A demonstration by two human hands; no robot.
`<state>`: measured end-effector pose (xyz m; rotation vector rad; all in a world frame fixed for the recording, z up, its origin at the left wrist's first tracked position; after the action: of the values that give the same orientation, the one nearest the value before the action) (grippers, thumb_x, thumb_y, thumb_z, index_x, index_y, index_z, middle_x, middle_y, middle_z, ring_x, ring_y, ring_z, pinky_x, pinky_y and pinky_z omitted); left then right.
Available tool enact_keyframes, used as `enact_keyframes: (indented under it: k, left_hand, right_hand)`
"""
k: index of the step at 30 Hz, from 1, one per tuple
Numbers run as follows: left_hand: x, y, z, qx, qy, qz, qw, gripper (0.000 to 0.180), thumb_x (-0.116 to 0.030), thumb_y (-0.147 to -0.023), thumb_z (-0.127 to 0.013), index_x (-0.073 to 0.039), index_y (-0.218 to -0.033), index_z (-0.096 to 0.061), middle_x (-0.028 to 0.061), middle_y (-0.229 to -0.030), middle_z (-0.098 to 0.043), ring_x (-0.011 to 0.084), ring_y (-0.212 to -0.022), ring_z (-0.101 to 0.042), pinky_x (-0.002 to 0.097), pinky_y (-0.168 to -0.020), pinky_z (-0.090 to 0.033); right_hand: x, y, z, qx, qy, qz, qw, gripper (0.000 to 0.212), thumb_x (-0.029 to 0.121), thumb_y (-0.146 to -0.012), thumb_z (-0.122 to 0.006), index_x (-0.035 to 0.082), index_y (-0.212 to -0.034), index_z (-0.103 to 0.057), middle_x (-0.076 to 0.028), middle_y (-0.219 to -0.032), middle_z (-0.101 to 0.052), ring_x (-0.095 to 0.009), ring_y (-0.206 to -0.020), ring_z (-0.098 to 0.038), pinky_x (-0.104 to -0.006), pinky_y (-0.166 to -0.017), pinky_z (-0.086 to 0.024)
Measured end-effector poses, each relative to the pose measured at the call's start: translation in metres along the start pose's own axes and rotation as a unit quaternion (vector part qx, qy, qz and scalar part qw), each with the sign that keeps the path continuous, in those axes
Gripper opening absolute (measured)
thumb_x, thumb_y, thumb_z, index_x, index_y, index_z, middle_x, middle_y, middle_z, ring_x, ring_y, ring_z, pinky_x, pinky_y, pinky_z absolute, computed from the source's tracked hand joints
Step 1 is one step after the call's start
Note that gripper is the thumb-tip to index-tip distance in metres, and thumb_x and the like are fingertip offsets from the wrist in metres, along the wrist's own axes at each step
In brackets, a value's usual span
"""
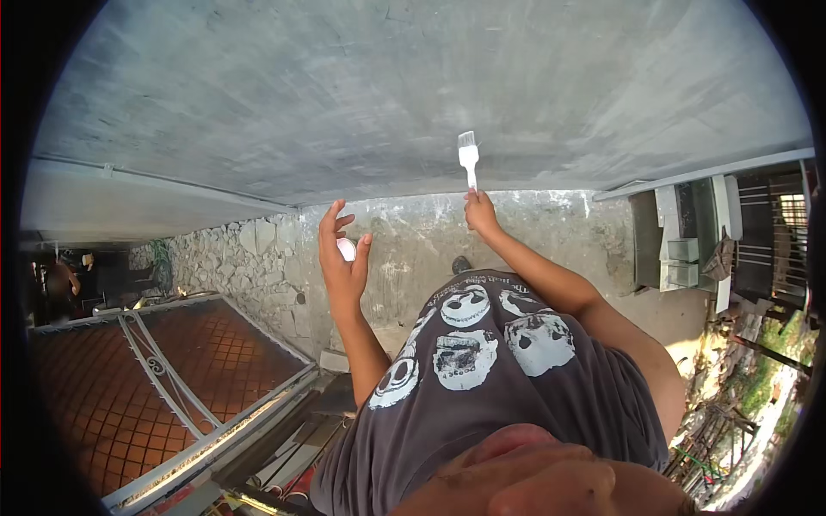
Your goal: The person paints a wall using a paintbrush and dips the paintbrush into a container of paint.
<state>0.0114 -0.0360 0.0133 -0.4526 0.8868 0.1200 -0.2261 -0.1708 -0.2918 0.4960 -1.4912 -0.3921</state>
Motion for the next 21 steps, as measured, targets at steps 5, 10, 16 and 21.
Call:
enact_keyframes:
  k: [5, 10, 16, 21]
  left_hand:
    - [-0.009, -0.012, -0.003, 0.022, -0.005, -0.031, 0.999, 0.064, -0.016, -0.094, -0.069, -0.007, -0.152, -0.043, 0.0126, -0.147, -0.055, 0.0265, -0.118, -0.064, 0.04, -0.097, -0.047]
    - [-0.018, -0.023, -0.016, 0.028, 0.017, -0.048, 0.998, 0.065, -0.015, -0.091, -0.073, -0.007, -0.15, -0.045, 0.0123, -0.146, -0.056, 0.0259, -0.117, -0.064, 0.039, -0.095, -0.047]
    - [-0.015, -0.018, -0.015, 0.033, 0.019, -0.043, 0.998, 0.066, -0.014, -0.088, -0.076, -0.007, -0.148, -0.047, 0.012, -0.145, -0.057, 0.0254, -0.115, -0.065, 0.0378, -0.093, -0.047]
    - [-0.009, -0.011, -0.011, 0.027, 0.02, -0.032, 0.999, 0.065, -0.014, -0.089, -0.075, -0.007, -0.147, -0.048, 0.0122, -0.145, -0.057, 0.025, -0.114, -0.065, 0.0376, -0.093, -0.047]
  right_hand:
    - [0.201, 0.142, -0.027, 0.179, -0.216, 0.118, 0.953, 0.034, 0.038, -0.112, -0.039, 0.007, -0.116, -0.051, 0.002, -0.072, -0.042, -0.006, -0.046, -0.032, -0.0249, -0.04, -0.024]
    - [0.254, 0.179, -0.023, 0.19, -0.182, 0.287, 0.921, 0.033, 0.037, -0.112, -0.038, 0.006, -0.114, -0.051, 0.002, -0.069, -0.043, -0.005, -0.048, -0.036, -0.0256, -0.041, -0.029]
    - [0.12, 0.07, -0.022, 0.085, -0.154, 0.058, 0.983, 0.03, 0.039, -0.111, -0.039, 0.011, -0.112, -0.049, 0.003, -0.069, -0.041, -0.005, -0.046, -0.031, -0.0244, -0.038, -0.021]
    - [0.034, 0.04, -0.012, 0.063, -0.229, -0.144, 0.961, 0.028, 0.038, -0.111, -0.041, 0.011, -0.108, -0.048, 0.002, -0.068, -0.041, -0.006, -0.045, -0.031, -0.0249, -0.039, -0.02]
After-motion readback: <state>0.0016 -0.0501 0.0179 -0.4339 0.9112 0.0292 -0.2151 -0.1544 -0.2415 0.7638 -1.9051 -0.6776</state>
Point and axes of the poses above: each hand's wrist, its own y-axis away from the middle knuckle, its own z-axis out of the back of the hand, x = y × z, the point moved 4 cm from there along -y, towards the middle knuckle
